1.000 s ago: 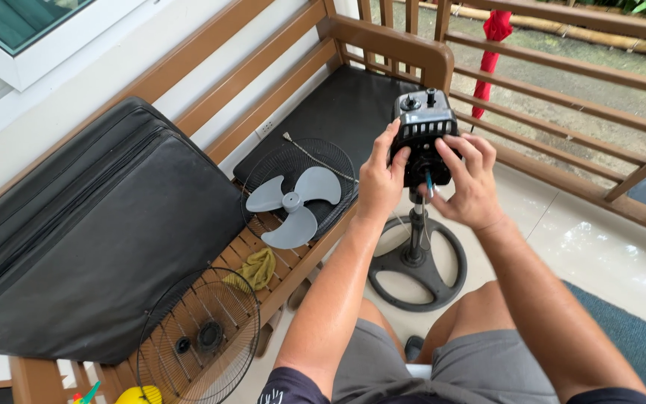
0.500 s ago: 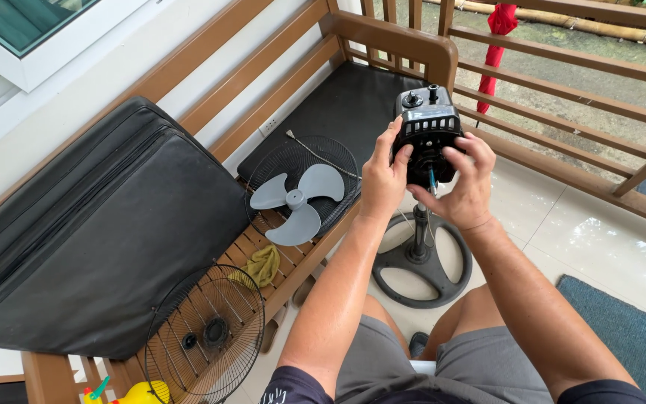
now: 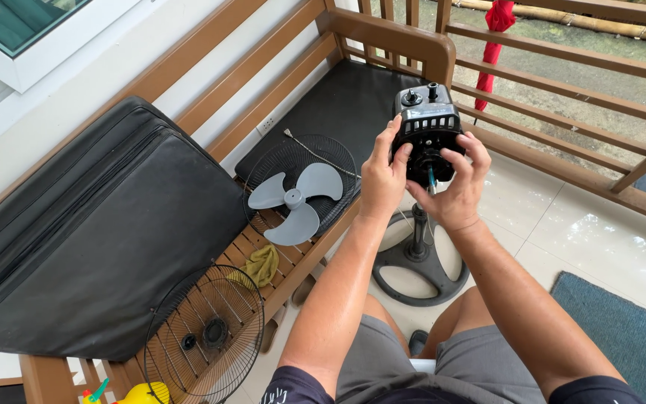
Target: The person assembles a standing fan by attaching the motor housing to the stand, inserting a washer, and mounting the fan blade onto the motor shaft. The person then secures the blade and adjusts the assembly.
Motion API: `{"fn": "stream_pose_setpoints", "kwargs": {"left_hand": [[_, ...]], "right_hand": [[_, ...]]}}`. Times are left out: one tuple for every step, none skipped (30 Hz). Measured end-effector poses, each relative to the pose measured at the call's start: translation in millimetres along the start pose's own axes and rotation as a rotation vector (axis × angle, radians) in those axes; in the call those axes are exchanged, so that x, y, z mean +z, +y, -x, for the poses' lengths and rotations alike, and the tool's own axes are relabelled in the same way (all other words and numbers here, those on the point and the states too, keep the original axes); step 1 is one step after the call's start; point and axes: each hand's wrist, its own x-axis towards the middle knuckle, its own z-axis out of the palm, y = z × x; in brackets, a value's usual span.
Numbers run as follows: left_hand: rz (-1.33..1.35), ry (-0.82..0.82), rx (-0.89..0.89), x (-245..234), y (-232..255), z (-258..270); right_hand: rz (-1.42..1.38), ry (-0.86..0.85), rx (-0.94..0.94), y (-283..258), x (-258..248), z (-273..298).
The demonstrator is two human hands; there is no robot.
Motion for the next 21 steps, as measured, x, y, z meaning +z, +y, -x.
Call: {"fn": "stream_pose_setpoints", "kwargs": {"left_hand": [[0.006,0.004,0.009,-0.1,-0.8,-1.1],[0.012,0.008,0.018,-0.7,-1.6,-1.6],[0.016,0.013,0.023,-2.1,-2.2,-1.0],[0.010,0.007,0.005,-1.8,-2.9,-2.2],[0.004,-0.002,-0.018,-1.3,-3.7,-2.0],[-0.002,-0.012,-0.040,-1.8,-4.2,-0.8],[-0.002,0.002,-0.012,-2.6,-4.7,-1.7],[-0.002,0.016,0.016,-4.1,-4.9,-2.6],[0.000,0.030,0.045,-4.5,-4.4,-3.9],[-0.001,0.017,0.028,-4.1,-3.1,-3.9],[-0.002,0.001,0.009,-4.3,-1.3,-1.5],[-0.004,-0.016,-0.011,-4.3,-0.2,-0.2],[-0.004,-0.014,-0.010,-3.9,0.3,0.2],[-0.005,-0.012,-0.009,-3.3,0.4,0.7],[-0.006,-0.011,-0.007,-2.8,0.2,0.4],[-0.006,0.002,0.022,-2.2,-0.4,-0.9],[-0.007,0.014,0.048,-2.0,-1.1,-0.9],[-0.007,0.026,0.073,-2.1,-1.5,-0.2],[-0.003,0.018,0.052,-2.7,-1.8,0.2],[0.002,0.011,0.030,-3.6,-1.6,1.0],[0.007,0.005,0.013,-3.7,-1.2,-0.4]], "right_hand": [[-0.039,0.014,0.032,4.0,4.3,0.6],[-0.077,0.029,0.064,7.8,6.9,1.2],[-0.061,0.024,0.055,10.2,7.9,2.2],[-0.044,0.019,0.046,12.0,8.9,1.9],[-0.026,0.012,0.043,11.3,9.0,3.5],[0.059,-0.019,-0.020,10.4,7.4,4.8],[0.148,-0.045,-0.089,11.8,4.9,2.8],[0.235,-0.072,-0.157,12.5,3.5,1.4],[0.248,-0.097,-0.129,13.7,1.4,0.7],[0.260,-0.121,-0.100,15.6,-2.2,1.4],[0.271,-0.147,-0.068,16.2,-3.6,3.6],[0.135,-0.100,-0.054,16.8,-2.7,5.6],[-0.002,-0.054,-0.039,17.9,-2.3,7.8],[-0.141,-0.007,-0.023,19.2,-1.9,9.6],[-0.106,0.002,-0.010,19.8,0.6,10.8],[-0.070,0.011,0.004,19.6,4.8,11.8],[-0.036,0.016,0.021,18.7,7.7,14.3],[-0.018,0.015,0.047,18.2,10.1,16.4],[-0.001,0.016,0.071,18.0,14.1,16.6],[0.017,0.017,0.095,17.6,16.8,16.7],[0.027,0.021,0.101,17.9,18.3,15.4]]}}
